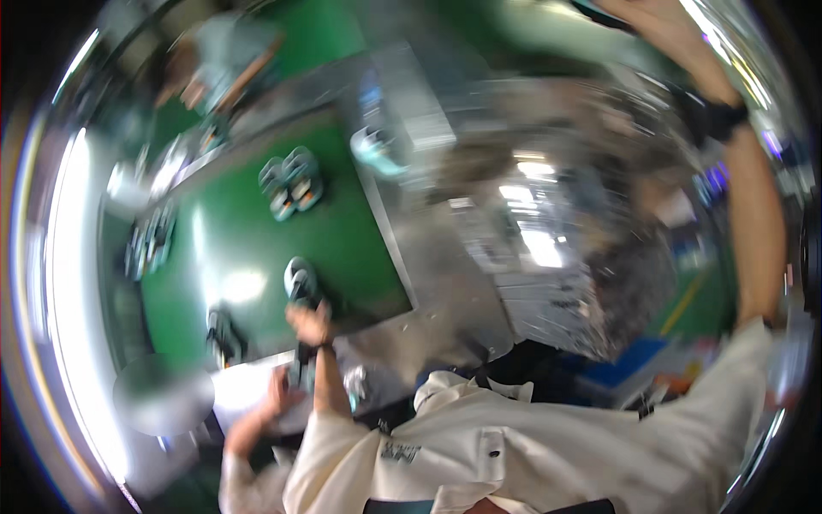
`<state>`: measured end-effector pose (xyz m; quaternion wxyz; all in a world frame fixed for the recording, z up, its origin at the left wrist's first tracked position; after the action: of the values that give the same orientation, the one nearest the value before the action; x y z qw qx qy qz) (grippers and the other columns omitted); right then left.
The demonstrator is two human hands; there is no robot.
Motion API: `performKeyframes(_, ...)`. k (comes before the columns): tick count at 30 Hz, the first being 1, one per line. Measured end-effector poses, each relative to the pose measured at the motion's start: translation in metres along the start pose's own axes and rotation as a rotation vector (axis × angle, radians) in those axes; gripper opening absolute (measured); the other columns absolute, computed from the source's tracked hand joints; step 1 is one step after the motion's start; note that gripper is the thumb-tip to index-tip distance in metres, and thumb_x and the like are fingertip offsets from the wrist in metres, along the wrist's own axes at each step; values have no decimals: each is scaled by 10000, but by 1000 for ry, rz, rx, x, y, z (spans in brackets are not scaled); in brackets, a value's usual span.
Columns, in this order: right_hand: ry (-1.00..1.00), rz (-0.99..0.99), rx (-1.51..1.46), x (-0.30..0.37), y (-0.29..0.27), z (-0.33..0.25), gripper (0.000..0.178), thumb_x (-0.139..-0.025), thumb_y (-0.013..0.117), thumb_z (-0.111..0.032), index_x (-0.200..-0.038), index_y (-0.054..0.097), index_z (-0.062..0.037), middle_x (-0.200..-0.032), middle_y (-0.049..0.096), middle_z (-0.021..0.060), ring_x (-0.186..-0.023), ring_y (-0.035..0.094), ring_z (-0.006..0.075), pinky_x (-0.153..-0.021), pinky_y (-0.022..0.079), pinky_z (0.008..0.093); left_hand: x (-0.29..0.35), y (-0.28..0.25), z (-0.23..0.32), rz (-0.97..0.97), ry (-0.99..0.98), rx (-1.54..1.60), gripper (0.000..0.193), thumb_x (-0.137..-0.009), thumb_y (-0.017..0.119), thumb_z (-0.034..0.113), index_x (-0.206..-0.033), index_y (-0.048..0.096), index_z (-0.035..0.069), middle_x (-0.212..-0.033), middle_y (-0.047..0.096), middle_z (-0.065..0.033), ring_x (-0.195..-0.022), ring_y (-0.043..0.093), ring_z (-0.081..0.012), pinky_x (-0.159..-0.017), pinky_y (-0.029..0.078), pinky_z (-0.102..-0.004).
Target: Operating a toe-lasting machine to shape shoe uppers onto lasts in an assembly line.
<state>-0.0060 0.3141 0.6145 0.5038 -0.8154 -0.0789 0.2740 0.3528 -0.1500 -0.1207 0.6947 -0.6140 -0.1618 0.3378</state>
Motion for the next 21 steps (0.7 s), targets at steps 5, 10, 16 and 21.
performKeyframes(5, -319, 489, 266, 157, -119, -38, 778, -731, 723, -49, -1427, 375, -57, -1304, 537, 194, -1046, 601, 249, -951, 471, 384, 14, -189, 229, -567, 118, 1275, 451, -932, 620, 263, -1260, 529, -33, -1164, 622, -162, -1035, 586, -189, -912, 442, -293)
performKeyframes(10, -308, 600, 567, 334, -138, -49, 909, -580, 793, -63, -1400, 401, -51, -1078, 589, 64, -959, 573, 215, -983, 401, 447, 220, -380, 453, -2102, 227, 1855, 645, -992, 345, 515, -1357, 443, -8, -1310, 504, -294, -1187, 509, -471, -1031, 381, -581)
performKeyframes(16, 49, 498, 799, 561, -124, -87, 396, -853, 600, -141, -1243, 543, -170, -1229, 543, 15, -1276, 442, 228, -1120, 249, 572, 414, -522, 499, -3391, -5, 956, 714, -929, 495, 468, -1453, 300, 24, -1418, 379, -283, -1123, 513, -465, -997, 374, -627)
performKeyframes(21, 794, 714, 642, 784, -151, -117, 575, -813, 697, -221, -1321, 462, -92, -1363, 455, 150, -1306, 405, 345, -1083, 324, 510, 584, -540, 456, -2994, 521, 959, 575, -944, 531, 393, -1350, 428, 0, -1214, 564, -169, -1042, 566, -312, -916, 446, -448)
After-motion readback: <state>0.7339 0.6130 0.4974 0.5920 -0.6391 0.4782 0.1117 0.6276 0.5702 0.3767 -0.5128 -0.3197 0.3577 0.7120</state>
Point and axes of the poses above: each hand's wrist, its own x-axis away from the middle knuckle, its own y-axis out of the palm, z = x × y, the point moved 10 cm from there along -x, towards the middle knuckle
